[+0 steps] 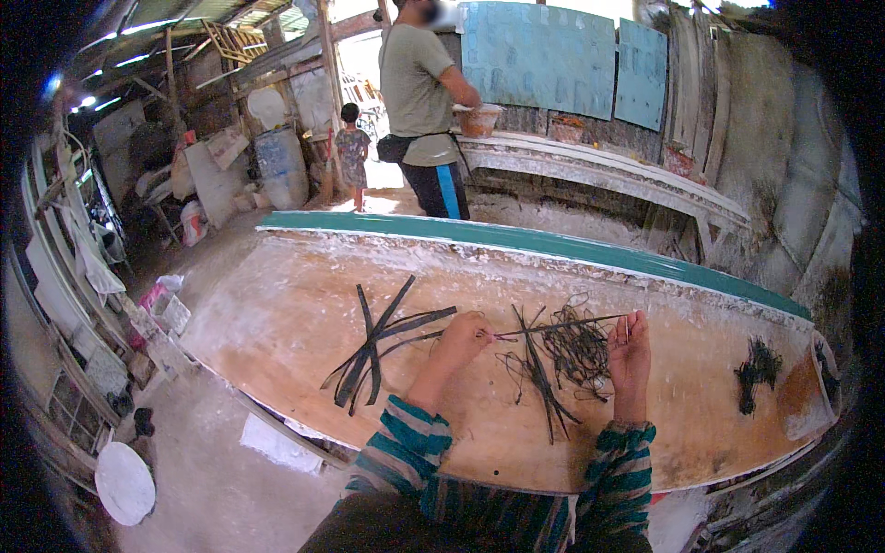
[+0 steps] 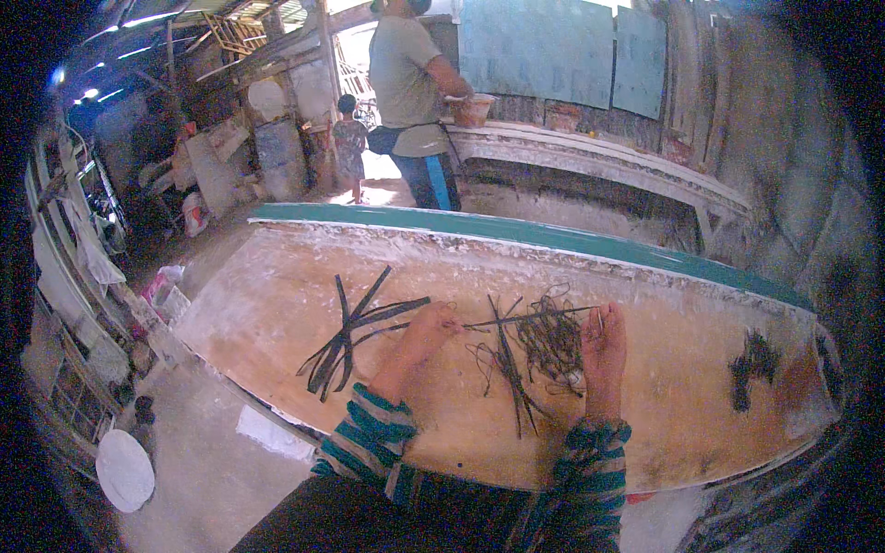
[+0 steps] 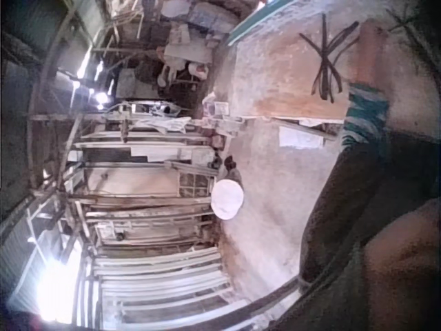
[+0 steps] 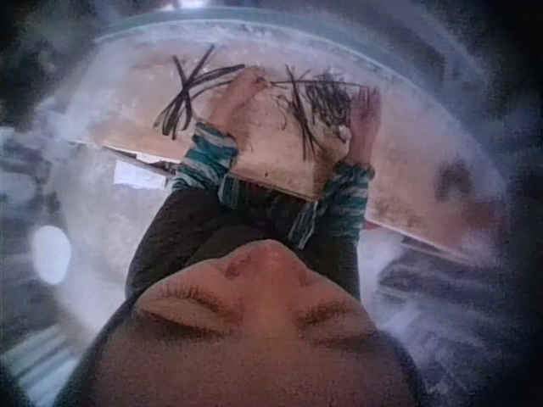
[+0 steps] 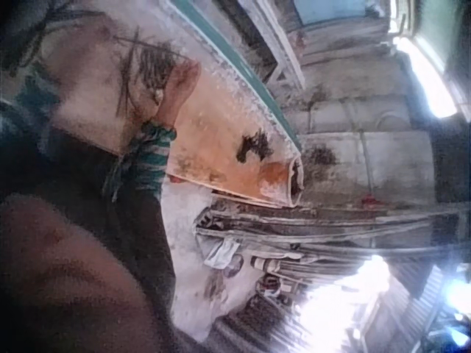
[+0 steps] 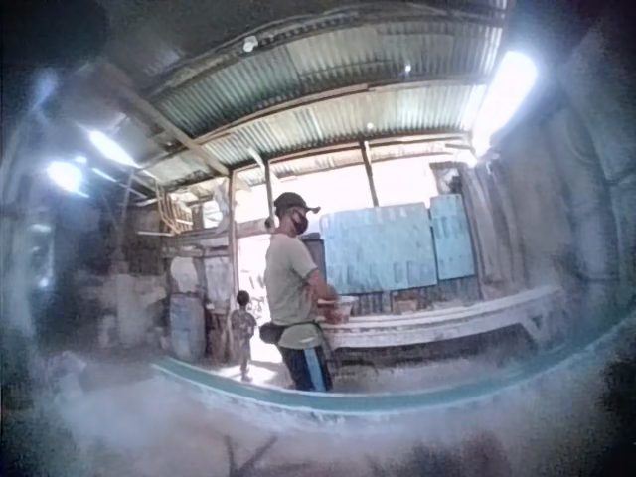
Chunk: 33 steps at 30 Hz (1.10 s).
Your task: The person sorts and arranges thin black strips on a wooden workbench. They pick up, separate, and place the strips into piles while another person works in the background.
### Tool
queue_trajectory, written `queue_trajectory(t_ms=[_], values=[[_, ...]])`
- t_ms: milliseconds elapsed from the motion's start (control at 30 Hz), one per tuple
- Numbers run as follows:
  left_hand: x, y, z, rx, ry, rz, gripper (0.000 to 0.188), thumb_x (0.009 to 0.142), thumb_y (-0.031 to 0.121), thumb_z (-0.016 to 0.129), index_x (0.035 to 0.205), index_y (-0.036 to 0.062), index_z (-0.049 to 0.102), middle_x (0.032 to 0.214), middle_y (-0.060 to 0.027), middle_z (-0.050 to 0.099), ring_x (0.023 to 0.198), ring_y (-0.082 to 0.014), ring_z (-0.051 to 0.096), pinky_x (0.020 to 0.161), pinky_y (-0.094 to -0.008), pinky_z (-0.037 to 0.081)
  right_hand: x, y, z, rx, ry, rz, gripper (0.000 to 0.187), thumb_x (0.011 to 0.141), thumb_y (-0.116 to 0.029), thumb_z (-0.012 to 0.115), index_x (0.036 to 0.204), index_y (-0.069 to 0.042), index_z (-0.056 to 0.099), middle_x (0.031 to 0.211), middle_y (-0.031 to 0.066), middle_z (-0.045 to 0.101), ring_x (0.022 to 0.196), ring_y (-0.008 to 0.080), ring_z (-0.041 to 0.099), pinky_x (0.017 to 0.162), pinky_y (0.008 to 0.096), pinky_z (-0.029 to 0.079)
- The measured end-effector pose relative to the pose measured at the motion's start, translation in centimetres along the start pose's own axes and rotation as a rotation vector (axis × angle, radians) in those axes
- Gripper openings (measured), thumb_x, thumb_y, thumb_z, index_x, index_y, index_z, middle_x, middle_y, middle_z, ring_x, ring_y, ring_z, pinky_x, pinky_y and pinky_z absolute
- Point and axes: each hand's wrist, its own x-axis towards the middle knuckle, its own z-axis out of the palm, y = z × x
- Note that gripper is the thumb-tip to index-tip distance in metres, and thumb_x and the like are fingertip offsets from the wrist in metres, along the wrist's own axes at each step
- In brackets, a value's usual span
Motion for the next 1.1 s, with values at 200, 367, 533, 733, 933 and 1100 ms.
queue_trajectory(t_ms=[200, 367, 533, 733, 933, 1100], values=[[0.0, 1.0, 0.4, -0.206, 0.020, -0.290, 0.008, 0.078, 0.012, 0.063, 0.077, 0.0035, 0.064, 0.075, -0.0051, 0.062, 0.068, -0.0137, 0.055, 0.063, -0.0279, 0.043, -1.7, 1.0, 2.2, -0.092, -0.082, 0.003, 0.037, 0.088, -0.018, 0.054, 0.122, -0.008, 0.044, 0.106, 0.0044, 0.054, 0.098, 0.0175, 0.054, 0.084, 0.0309, 0.046], [-0.2, 3.4, 2.5, -0.735, -0.057, -0.432, 0.013, 0.079, 0.014, 0.065, 0.086, 0.0040, 0.062, 0.072, 0.0004, 0.059, 0.064, -0.0071, 0.052, 0.057, -0.0228, 0.043, -3.7, 3.9, 4.4, -0.395, -0.134, 0.185, 0.029, 0.087, -0.010, 0.054, 0.114, -0.004, 0.049, 0.095, 0.0061, 0.061, 0.085, 0.0164, 0.061, 0.077, 0.0289, 0.051], [-1.0, 4.4, 4.5, -0.951, -0.125, -0.432, 0.012, 0.082, 0.012, 0.061, 0.089, 0.0029, 0.060, 0.073, 0.0004, 0.059, 0.063, -0.0052, 0.053, 0.055, -0.0190, 0.043, -5.7, 6.4, 5.5, -0.586, -0.273, 0.278, 0.021, 0.085, -0.014, 0.057, 0.101, -0.001, 0.053, 0.088, 0.0074, 0.061, 0.082, 0.0146, 0.059, 0.075, 0.0260, 0.048], [-1.3, 5.6, 4.8, -0.942, -0.085, -0.431, 0.011, 0.082, 0.014, 0.062, 0.081, 0.0048, 0.058, 0.073, -0.0006, 0.059, 0.063, -0.0077, 0.053, 0.056, -0.0210, 0.043, -5.6, 6.3, 5.1, -0.787, -0.210, 0.237, 0.009, 0.084, -0.007, 0.057, 0.091, -0.001, 0.058, 0.081, 0.0012, 0.060, 0.070, 0.0073, 0.054, 0.062, 0.0194, 0.043], [-1.3, 5.8, 4.7, -0.940, -0.109, -0.507, 0.011, 0.082, 0.014, 0.062, 0.083, 0.0032, 0.059, 0.076, -0.0018, 0.060, 0.068, -0.0092, 0.056, 0.061, -0.0219, 0.047, -5.4, 6.5, 4.7, -0.886, -0.227, 0.228, 0.009, 0.082, -0.006, 0.059, 0.089, 0.000, 0.060, 0.080, 0.0003, 0.060, 0.069, 0.0057, 0.053, 0.062, 0.0188, 0.041], [-1.2, 5.9, 4.5, -0.953, -0.107, -0.508, 0.011, 0.081, 0.012, 0.062, 0.085, 0.0018, 0.060, 0.075, -0.0019, 0.060, 0.067, -0.0096, 0.056, 0.062, -0.0222, 0.047, -5.5, 6.3, 5.0, -0.757, -0.260, 0.290, 0.012, 0.082, -0.009, 0.059, 0.090, -0.001, 0.062, 0.082, 0.0022, 0.062, 0.075, 0.0083, 0.054, 0.067, 0.0221, 0.043]])
